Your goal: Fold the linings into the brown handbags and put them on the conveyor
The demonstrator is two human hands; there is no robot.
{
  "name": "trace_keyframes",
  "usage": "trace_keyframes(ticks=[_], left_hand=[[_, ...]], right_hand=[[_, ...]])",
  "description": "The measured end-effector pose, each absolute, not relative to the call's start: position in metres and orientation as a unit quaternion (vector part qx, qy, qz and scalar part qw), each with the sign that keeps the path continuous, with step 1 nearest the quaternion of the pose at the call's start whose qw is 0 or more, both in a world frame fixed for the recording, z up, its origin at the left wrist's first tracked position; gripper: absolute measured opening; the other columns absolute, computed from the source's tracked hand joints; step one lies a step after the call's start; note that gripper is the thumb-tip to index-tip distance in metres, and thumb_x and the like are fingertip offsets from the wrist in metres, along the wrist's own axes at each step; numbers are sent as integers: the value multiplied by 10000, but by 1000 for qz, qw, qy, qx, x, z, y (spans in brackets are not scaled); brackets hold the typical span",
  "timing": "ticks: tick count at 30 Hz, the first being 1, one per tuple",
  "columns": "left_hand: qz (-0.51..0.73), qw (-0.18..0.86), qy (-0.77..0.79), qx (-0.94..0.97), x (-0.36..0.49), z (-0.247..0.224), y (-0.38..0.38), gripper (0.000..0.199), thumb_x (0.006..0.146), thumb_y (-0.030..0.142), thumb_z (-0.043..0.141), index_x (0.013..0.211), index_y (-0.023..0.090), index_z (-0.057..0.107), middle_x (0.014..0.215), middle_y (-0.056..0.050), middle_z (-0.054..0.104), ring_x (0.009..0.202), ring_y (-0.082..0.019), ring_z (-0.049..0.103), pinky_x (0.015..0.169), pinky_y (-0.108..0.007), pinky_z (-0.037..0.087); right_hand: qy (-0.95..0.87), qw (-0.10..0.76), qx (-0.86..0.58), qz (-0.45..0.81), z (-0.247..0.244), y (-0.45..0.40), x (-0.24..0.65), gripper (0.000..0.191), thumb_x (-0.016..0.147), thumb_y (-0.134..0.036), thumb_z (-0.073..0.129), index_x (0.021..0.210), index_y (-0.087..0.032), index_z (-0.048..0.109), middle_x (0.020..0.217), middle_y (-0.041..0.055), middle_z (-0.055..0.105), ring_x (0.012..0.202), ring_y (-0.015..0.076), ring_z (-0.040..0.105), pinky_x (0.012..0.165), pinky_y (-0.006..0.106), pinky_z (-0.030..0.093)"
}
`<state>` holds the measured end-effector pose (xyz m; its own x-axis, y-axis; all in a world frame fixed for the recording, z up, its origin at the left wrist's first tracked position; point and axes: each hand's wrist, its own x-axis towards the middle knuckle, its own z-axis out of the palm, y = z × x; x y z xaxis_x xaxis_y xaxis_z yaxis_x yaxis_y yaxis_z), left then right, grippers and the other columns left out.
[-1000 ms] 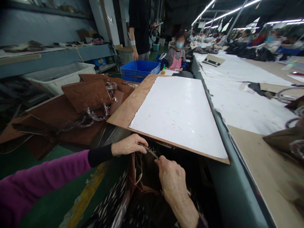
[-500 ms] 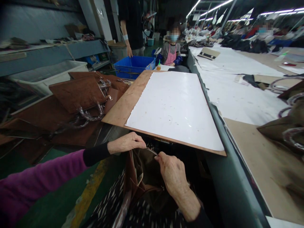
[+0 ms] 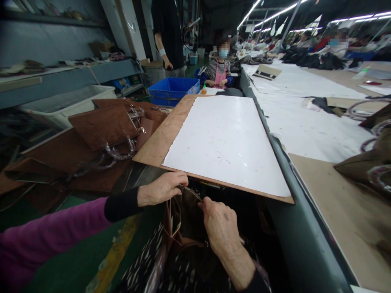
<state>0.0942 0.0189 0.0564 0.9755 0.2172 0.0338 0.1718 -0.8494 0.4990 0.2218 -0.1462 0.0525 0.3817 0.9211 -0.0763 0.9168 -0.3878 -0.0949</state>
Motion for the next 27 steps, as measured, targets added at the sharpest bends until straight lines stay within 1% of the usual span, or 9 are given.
trace_keyframes(ticks=[3, 5, 8, 12, 15, 18, 24, 27], left_hand=[[13, 245, 46, 968, 93, 52, 38, 214, 658, 19, 466, 813, 166, 476, 891, -18, 510, 803, -145, 482, 715, -229, 372], [-5, 225, 32, 974, 90, 52, 48, 245, 654, 6, 457, 835, 169, 477, 905, -21, 506, 801, -148, 483, 717, -233, 372], [-19, 189, 25, 982, 83, 56, 52, 313, 661, -5, 448, 912, 177, 493, 938, -30, 527, 817, -160, 493, 729, -241, 372], [2, 190, 52, 980, 75, 61, 37, 276, 703, 10, 437, 906, 169, 536, 900, -32, 565, 817, -160, 511, 718, -228, 375], [19, 231, 100, 968, 76, 59, 26, 238, 721, 35, 464, 889, 161, 575, 872, -23, 594, 820, -153, 530, 723, -216, 380], [25, 261, 110, 959, 80, 54, 24, 190, 733, 58, 495, 855, 153, 605, 866, -22, 613, 829, -147, 541, 756, -214, 378], [35, 246, 118, 961, 87, 47, 27, 140, 742, 64, 500, 790, 149, 600, 811, -18, 602, 773, -139, 531, 710, -217, 372], [34, 242, 109, 963, 88, 45, 28, 150, 740, 49, 482, 789, 141, 591, 821, -25, 598, 789, -142, 527, 725, -224, 369]], right_hand=[[-557, 5, -829, 46, 59, -139, 210, 225, 890, -313, 424, 758, -221, 580, 620, 33, 645, 594, 187, 622, 479, 258, 242], [-561, 0, -827, 45, 65, -133, 199, 226, 894, -304, 411, 780, -216, 585, 650, 51, 650, 620, 205, 634, 489, 260, 280], [-558, -10, -828, 59, 72, -127, 186, 246, 904, -298, 385, 799, -202, 586, 693, 76, 657, 645, 216, 645, 517, 268, 338], [-555, -19, -830, 54, 69, -128, 184, 264, 911, -308, 353, 836, -207, 585, 709, 76, 658, 651, 231, 650, 536, 287, 383], [-550, -23, -834, 42, 64, -131, 191, 263, 906, -317, 354, 838, -217, 587, 701, 71, 660, 646, 245, 653, 529, 292, 396], [-545, -24, -837, 43, 61, -133, 196, 263, 904, -318, 358, 832, -213, 588, 694, 75, 662, 647, 237, 654, 527, 277, 398], [-540, -26, -839, 56, 61, -132, 200, 267, 901, -331, 366, 827, -214, 594, 698, 73, 662, 652, 234, 654, 518, 268, 377], [-545, -23, -837, 55, 60, -131, 203, 275, 904, -333, 357, 813, -223, 592, 690, 65, 659, 643, 239, 652, 511, 275, 368]])
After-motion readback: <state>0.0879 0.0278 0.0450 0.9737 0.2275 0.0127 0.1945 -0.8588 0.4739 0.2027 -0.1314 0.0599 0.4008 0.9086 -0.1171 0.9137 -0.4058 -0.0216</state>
